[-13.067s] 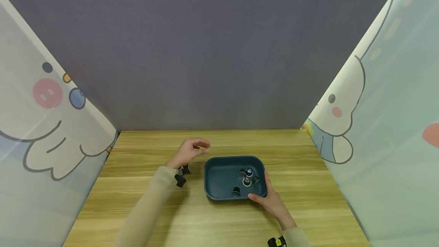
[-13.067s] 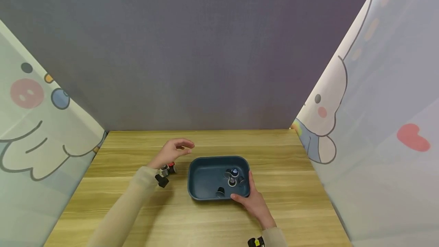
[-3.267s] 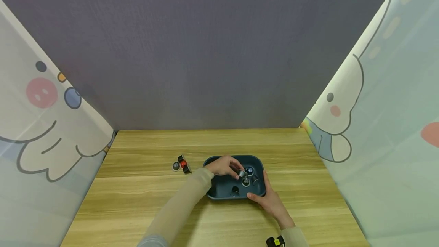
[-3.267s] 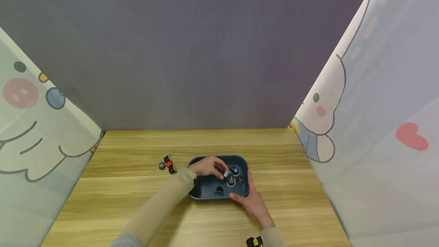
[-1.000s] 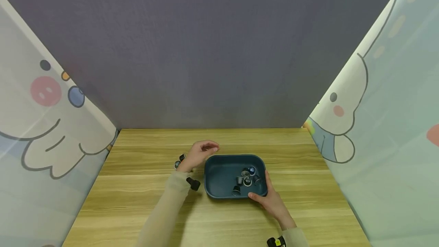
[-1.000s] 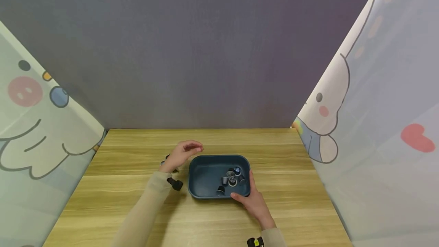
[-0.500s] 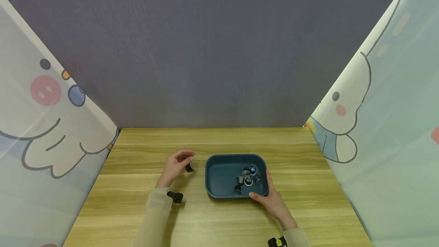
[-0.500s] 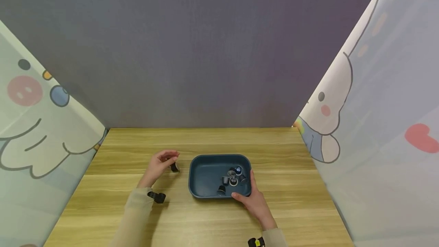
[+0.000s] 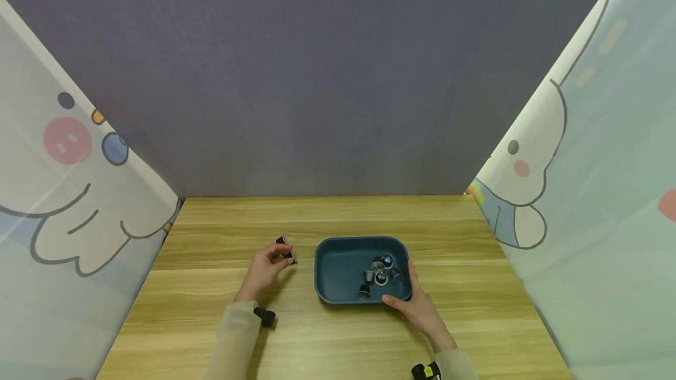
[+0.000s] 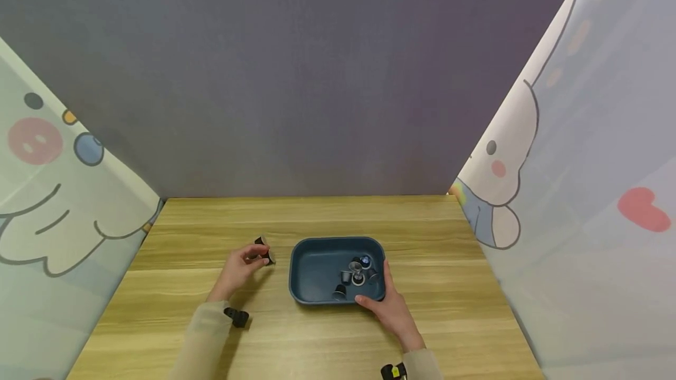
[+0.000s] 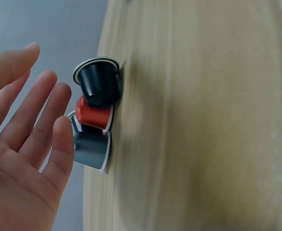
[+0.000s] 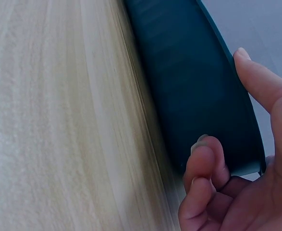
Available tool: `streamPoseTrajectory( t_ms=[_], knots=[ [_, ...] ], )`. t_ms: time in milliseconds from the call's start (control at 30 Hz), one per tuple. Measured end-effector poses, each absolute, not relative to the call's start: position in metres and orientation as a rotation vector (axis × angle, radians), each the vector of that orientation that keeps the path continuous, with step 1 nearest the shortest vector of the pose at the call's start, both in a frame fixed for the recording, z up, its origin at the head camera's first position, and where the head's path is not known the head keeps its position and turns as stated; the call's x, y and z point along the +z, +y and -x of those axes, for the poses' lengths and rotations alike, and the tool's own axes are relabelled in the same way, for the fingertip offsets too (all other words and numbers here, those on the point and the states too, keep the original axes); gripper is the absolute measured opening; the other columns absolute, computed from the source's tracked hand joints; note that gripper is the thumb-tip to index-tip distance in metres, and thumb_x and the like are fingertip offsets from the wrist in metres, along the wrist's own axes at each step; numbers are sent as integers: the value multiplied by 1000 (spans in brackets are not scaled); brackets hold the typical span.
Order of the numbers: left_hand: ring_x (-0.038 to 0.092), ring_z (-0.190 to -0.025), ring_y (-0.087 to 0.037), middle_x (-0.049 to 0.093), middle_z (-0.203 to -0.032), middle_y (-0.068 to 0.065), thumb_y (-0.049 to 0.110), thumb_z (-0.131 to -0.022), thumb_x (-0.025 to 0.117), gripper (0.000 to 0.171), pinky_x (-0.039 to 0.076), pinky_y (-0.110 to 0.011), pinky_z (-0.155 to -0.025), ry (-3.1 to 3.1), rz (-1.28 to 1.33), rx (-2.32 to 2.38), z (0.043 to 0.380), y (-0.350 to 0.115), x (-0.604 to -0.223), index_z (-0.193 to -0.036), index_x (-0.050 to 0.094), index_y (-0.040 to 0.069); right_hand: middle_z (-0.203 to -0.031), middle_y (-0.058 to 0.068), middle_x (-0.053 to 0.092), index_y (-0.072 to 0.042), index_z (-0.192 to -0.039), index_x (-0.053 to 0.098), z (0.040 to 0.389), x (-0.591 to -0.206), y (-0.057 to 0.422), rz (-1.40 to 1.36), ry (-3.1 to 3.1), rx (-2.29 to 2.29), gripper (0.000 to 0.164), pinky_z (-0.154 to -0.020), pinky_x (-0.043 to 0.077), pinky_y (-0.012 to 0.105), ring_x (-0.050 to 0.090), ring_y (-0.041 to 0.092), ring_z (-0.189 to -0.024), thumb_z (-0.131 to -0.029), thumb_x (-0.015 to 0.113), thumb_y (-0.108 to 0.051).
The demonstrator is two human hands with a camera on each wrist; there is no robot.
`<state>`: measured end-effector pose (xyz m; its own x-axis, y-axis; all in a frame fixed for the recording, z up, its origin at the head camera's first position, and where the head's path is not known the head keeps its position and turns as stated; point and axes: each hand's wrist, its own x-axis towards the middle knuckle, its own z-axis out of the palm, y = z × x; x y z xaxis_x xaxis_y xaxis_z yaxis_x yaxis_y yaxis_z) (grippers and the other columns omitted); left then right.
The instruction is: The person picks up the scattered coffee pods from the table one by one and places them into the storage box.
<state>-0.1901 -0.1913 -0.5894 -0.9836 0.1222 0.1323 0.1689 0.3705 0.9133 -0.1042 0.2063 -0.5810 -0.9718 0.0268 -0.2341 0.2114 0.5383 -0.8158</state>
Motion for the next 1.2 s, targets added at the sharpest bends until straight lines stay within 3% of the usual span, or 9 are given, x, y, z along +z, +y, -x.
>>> streamPoseTrajectory(
  t_ms=[100,167,233,767,833,900,1000,1100,1200],
  knots=[
    [64,-105,-33,70,-111,-13,2,-87,76,30,54,-46,-88,-2585,237,-1698,188,-190,-591,-116,70,-1,-90,22,66,-27,-162,-2,104,-581,206,-221,2527,-1453,118,-60,46,34,54,21,-58,-81,83,-39],
    [64,-105,-34,70,-110,-14,1,-86,77,29,54,-46,-88,-2588,216,-1697,188,-189,-591,-115,71,-1,-67,9,56,-28,-162,-3,103,-581,206,-231,2496,-1475,118,-54,43,31,49,19,-50,-81,83,-38],
    [64,-105,-34,70,-110,-15,0,-86,77,30,54,-46,-87,-2589,195,-1699,188,-188,-592,-115,71,-1,-58,4,48,-28,-162,-3,104,-581,206,-234,2489,-1477,118,-52,42,31,47,17,-47,-82,83,-37],
    [65,-105,-34,70,-110,-15,0,-85,77,33,56,-43,-86,-2626,182,-1629,190,-188,-598,-117,70,0,-57,5,47,-30,-161,-3,104,-582,206,-241,2492,-1463,118,-52,41,30,43,17,-46,-81,83,-40],
    [65,-105,-34,70,-110,-14,-1,-85,77,32,56,-43,-86,-2625,192,-1635,190,-188,-600,-116,70,0,-70,12,58,-30,-161,-3,104,-583,206,-235,2516,-1442,118,-56,43,32,48,19,-51,-81,83,-40],
    [65,-104,-34,70,-110,-14,-1,-85,78,32,55,-44,-86,-2623,204,-1643,190,-188,-602,-116,70,-1,-95,27,65,-28,-162,-2,104,-584,206,-218,2547,-1419,118,-64,47,36,54,22,-61,-81,83,-41],
    [66,-105,-34,70,-111,-15,0,-85,78,32,55,-44,-87,-2609,237,-1670,190,-188,-604,-116,70,-1,-132,39,51,-26,-162,-1,104,-584,206,-197,2588,-1388,117,-76,48,41,58,27,-77,-81,83,-42],
    [66,-104,-33,70,-112,-14,1,-84,78,33,56,-41,-86,-2609,264,-1669,191,-187,-605,-116,70,-1,-128,37,55,-27,-162,-2,104,-584,206,-203,2585,-1386,118,-74,47,40,58,27,-75,-81,83,-43],
    [67,-103,-32,71,-110,-13,-1,-83,79,33,56,-39,-84,-2622,276,-1651,191,-186,-604,-115,70,0,-108,26,64,-28,-162,-2,104,-585,206,-220,2567,-1397,118,-66,43,36,55,25,-64,-81,83,-42]
  ],
)
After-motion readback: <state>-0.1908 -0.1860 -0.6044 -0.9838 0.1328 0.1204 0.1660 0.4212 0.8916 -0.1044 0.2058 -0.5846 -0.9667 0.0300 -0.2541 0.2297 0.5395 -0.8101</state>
